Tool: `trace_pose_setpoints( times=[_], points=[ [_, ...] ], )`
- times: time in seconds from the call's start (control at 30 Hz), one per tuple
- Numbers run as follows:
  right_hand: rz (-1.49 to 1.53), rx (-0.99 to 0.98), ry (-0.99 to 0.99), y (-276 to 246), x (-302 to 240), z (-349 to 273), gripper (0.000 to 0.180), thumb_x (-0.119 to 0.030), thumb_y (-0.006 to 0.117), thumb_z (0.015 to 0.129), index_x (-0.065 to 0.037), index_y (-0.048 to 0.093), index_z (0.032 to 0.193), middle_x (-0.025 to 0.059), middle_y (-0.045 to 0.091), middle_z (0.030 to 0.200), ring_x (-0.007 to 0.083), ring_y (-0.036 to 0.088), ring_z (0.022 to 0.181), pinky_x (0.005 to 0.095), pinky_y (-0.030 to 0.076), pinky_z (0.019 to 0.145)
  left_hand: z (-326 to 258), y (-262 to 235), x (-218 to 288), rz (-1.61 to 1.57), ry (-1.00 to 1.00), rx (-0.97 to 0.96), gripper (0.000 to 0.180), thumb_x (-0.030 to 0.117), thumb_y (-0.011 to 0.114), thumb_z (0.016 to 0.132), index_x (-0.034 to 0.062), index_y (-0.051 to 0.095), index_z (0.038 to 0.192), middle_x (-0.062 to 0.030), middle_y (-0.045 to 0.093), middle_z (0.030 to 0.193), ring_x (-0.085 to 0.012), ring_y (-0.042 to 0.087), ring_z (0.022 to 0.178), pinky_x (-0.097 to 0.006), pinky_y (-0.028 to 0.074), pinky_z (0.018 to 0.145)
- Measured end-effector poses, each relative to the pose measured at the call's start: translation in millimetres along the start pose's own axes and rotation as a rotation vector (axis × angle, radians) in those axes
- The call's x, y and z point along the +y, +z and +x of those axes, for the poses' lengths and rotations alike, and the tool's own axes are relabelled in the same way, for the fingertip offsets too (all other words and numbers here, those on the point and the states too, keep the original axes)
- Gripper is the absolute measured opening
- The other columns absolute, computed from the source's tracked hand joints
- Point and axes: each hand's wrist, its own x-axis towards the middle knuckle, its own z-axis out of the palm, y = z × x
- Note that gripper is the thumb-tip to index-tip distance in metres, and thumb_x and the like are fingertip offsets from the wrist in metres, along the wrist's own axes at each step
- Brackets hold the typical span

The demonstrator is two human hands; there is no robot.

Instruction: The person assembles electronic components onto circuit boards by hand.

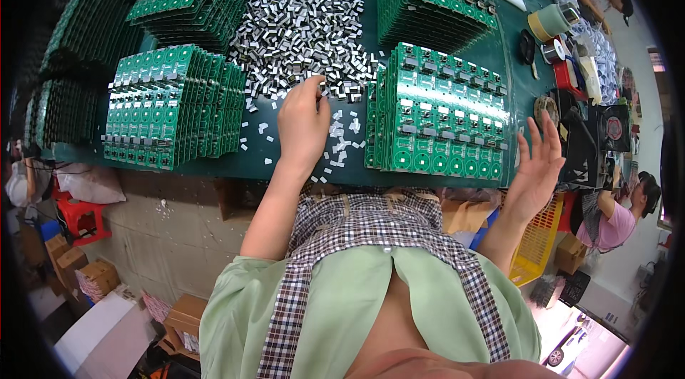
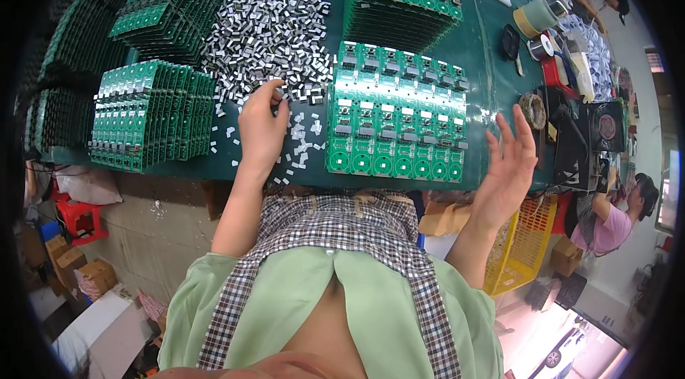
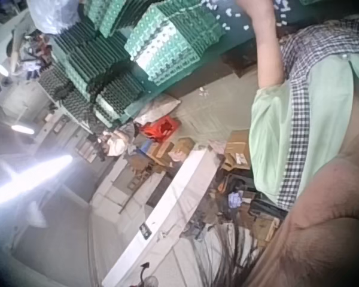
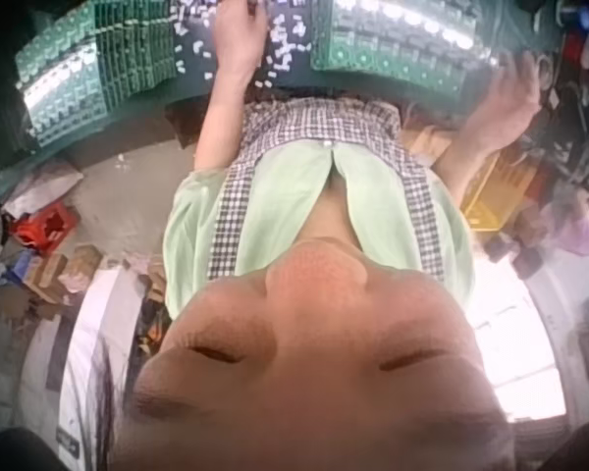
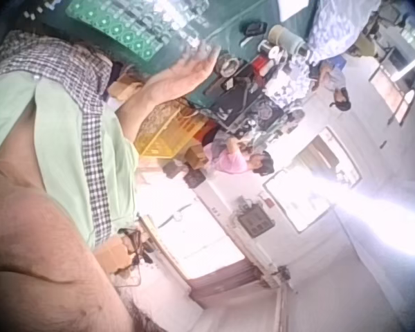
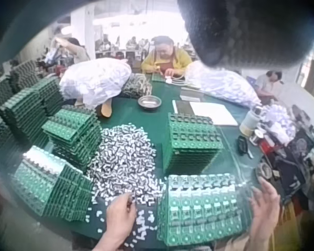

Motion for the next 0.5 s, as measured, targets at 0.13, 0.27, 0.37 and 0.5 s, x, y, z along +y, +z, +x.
trace_pose_setpoints(
  times=[0.13, 0.27, 0.37, 0.5],
  points=[
    [-0.146, 0.127, -0.152, 6, -24, -24, 0.059, -0.043, 0.038, 0.095, 0.006, 0.041, 0.128, 0.0239, 0.047, 0.128, 0.0332, 0.053, 0.112, 0.0398, 0.043, 0.093, -14, -44, 45, -0.380, 0.073, 0.065, 0.030, -0.007, 0.064, 0.071, 0.0001, 0.064, 0.101, -0.0096, 0.063, 0.084, -0.0223, 0.061, 0.080, -0.031, 0.048, 0.072],
    [0.027, -0.595, -0.556, 45, -49, -51, 0.038, -0.012, 0.072, 0.074, 0.003, 0.059, 0.106, 0.0171, 0.063, 0.100, 0.0287, 0.064, 0.086, 0.0348, 0.053, 0.069, -37, -74, 76, -1.037, 0.019, -0.182, 0.021, -0.011, 0.065, 0.072, -0.0063, 0.066, 0.093, -0.0115, 0.063, 0.091, -0.0170, 0.060, 0.086, -0.026, 0.049, 0.076],
    [-0.203, -0.640, -0.614, 89, -52, -54, 0.035, 0.000, 0.076, 0.063, 0.001, 0.064, 0.096, 0.0138, 0.064, 0.095, 0.0269, 0.064, 0.082, 0.0332, 0.054, 0.068, -46, -84, 90, -1.312, -0.252, -0.351, 0.023, -0.008, 0.063, 0.077, -0.0069, 0.063, 0.100, -0.0089, 0.062, 0.093, -0.0135, 0.059, 0.088, -0.025, 0.049, 0.078],
    [-0.261, -0.585, -0.671, 93, -33, -63, 0.029, 0.000, 0.075, 0.064, -0.001, 0.065, 0.091, 0.0113, 0.065, 0.089, 0.0236, 0.065, 0.079, 0.0300, 0.054, 0.064, -59, -83, 97, -1.338, -0.281, -0.380, 0.021, -0.006, 0.063, 0.081, -0.0064, 0.062, 0.102, -0.0076, 0.062, 0.093, -0.0122, 0.060, 0.087, -0.025, 0.050, 0.078]
  ],
)
